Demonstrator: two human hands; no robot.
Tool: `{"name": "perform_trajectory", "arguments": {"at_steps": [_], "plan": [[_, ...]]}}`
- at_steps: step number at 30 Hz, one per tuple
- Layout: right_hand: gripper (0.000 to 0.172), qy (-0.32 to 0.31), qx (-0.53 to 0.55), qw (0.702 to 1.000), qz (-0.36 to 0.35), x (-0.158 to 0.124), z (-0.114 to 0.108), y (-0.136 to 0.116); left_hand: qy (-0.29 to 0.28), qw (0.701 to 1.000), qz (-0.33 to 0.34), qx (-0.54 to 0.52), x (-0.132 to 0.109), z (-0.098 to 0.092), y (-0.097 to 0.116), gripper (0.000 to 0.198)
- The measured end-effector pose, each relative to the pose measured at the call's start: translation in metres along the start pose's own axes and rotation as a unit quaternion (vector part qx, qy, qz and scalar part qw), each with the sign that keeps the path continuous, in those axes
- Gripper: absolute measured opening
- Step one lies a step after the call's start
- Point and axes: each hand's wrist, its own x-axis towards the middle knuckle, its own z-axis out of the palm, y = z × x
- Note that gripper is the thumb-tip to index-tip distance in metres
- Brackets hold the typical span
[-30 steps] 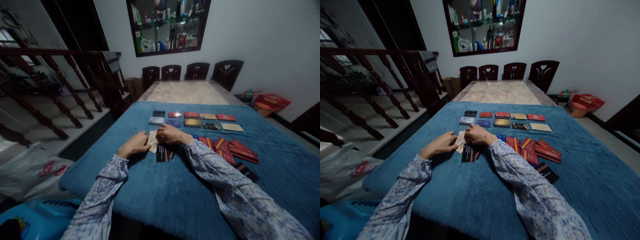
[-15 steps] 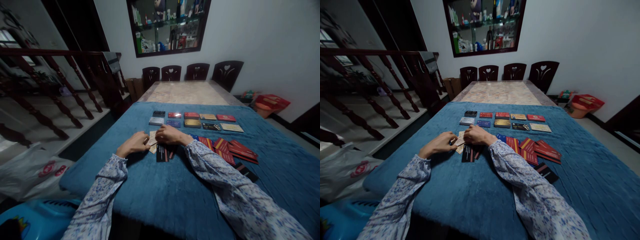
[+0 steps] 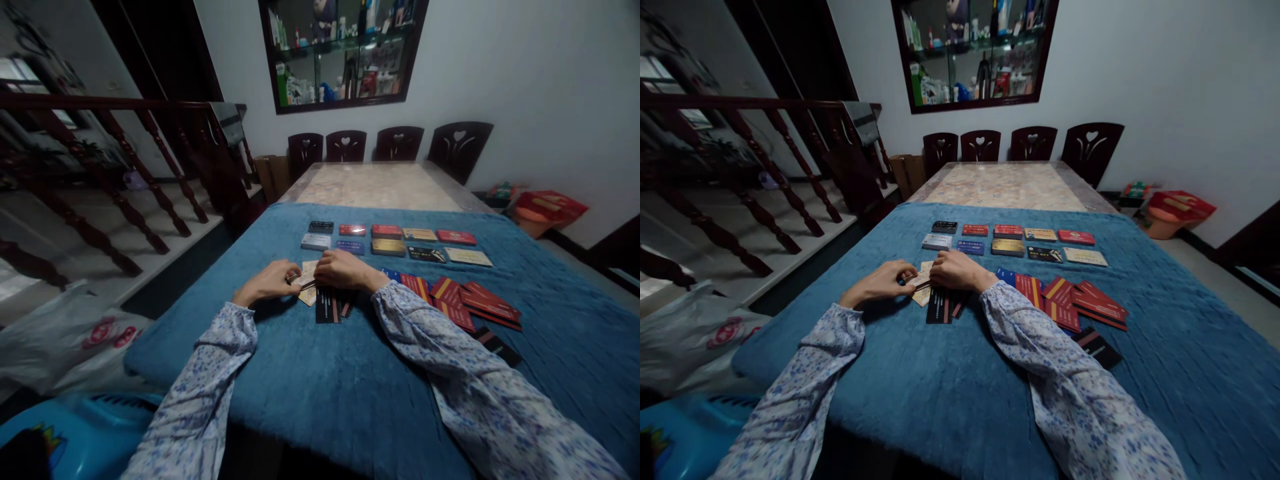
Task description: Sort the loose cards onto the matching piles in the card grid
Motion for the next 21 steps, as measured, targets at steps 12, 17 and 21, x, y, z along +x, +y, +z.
{"name": "perform_trajectory", "arguments": {"at_steps": [12,17,21], "plan": [[0.031,0.071,-0.069,0.995,-0.003,-0.0011,0.005,0.0015,-0.015,0.999,0.03,-0.04,-0.0001,-0.0038,-0.0043,0.026],[0.023,0.088,-0.069,0.992,0.053,-0.0029,0.0033,-0.0006,0.041,0.998,0.054,-0.018,-0.0003,-0.0041,-0.0026,0.023],[0.02,0.086,-0.043,0.991,0.093,-0.0023,0.004,-0.0024,0.048,0.997,0.049,-0.021,0.0006,-0.0023,-0.0032,0.024]]}}
